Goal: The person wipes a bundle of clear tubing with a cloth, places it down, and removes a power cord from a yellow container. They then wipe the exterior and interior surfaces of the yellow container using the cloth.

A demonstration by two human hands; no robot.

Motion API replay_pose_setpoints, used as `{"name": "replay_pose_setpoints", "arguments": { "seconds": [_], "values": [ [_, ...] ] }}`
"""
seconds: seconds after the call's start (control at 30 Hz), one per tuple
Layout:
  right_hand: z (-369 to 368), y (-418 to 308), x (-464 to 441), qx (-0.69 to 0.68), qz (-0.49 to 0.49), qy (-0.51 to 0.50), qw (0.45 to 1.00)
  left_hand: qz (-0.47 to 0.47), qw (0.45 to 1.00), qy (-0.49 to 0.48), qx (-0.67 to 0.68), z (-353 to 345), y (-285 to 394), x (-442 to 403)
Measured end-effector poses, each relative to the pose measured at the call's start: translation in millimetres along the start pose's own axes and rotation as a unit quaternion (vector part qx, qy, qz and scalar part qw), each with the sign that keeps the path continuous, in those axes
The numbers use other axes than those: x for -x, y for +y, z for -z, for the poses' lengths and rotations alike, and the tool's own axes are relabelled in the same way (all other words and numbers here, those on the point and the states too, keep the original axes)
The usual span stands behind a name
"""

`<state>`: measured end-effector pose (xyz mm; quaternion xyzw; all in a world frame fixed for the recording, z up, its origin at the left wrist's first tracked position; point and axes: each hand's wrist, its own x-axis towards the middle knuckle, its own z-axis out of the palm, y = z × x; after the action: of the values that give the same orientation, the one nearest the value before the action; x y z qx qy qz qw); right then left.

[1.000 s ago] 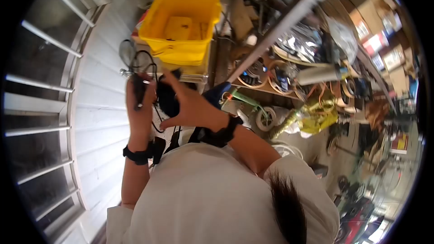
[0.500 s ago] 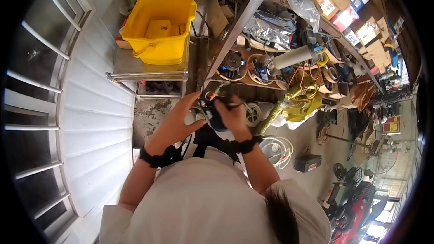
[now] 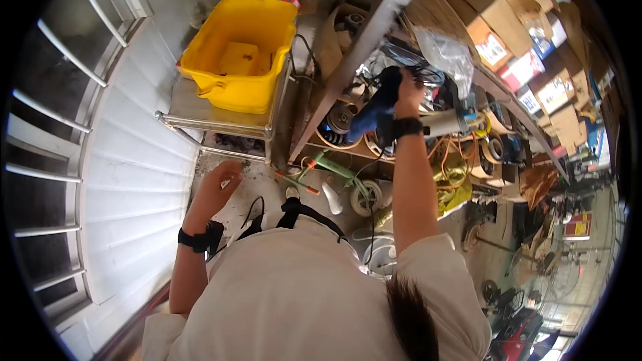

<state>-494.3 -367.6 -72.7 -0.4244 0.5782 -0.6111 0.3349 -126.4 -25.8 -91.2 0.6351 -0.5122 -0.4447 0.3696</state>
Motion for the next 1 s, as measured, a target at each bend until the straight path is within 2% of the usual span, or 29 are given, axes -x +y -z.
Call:
{"name": "replay_pose_setpoints", "arguments": {
  "seconds": [0.03,0.1,0.23,0.37,0.5,0.63,0.67,0.73,0.77,0.83,0.87,0.93,0.97,1.0],
  "values": [
    [-12,-4,-19,-0.101,-0.030,0.063,0.992,0.005,1.000,0.008,0.020,0,3,0],
    [-17,9,-80,-0.155,-0.032,0.082,0.984,0.018,0.999,0.038,0.014,3,12,4],
    [-39,1,-128,-0.195,-0.151,-0.019,0.969,0.049,0.994,0.100,0.005,3,3,10],
    [-50,15,-124,-0.175,-0.163,-0.034,0.970,0.095,0.989,0.109,0.010,-1,-14,9],
    [-43,14,-77,-0.122,-0.110,0.020,0.986,0.088,0.987,0.130,-0.026,-2,-19,-1],
    [-29,-29,-14,-0.063,-0.049,0.063,0.995,0.113,0.977,0.175,-0.048,9,-13,-32],
    [-23,-37,2,-0.046,-0.034,0.061,0.997,0.082,0.977,0.192,-0.049,13,-17,-43],
    [-8,-44,32,-0.009,-0.007,0.051,0.999,0.092,0.967,0.238,-0.006,20,-14,-72],
    [16,-19,30,0.004,0.075,-0.001,0.997,0.098,0.961,0.257,0.015,25,-14,-85],
    [36,-17,61,0.078,0.113,-0.028,0.990,0.112,0.953,0.270,0.080,38,-38,-119],
    [46,-13,77,0.107,0.167,-0.051,0.979,0.115,0.948,0.276,0.111,47,-47,-135],
    [61,-12,104,0.158,0.254,-0.117,0.947,0.141,0.905,0.281,0.286,60,-35,-163],
    [61,-8,120,0.141,0.254,-0.123,0.949,0.153,0.874,0.277,0.368,66,-27,-177],
    [57,-10,132,0.135,0.262,-0.155,0.943,0.172,0.885,0.261,0.344,72,-21,-188]
  ]
}}
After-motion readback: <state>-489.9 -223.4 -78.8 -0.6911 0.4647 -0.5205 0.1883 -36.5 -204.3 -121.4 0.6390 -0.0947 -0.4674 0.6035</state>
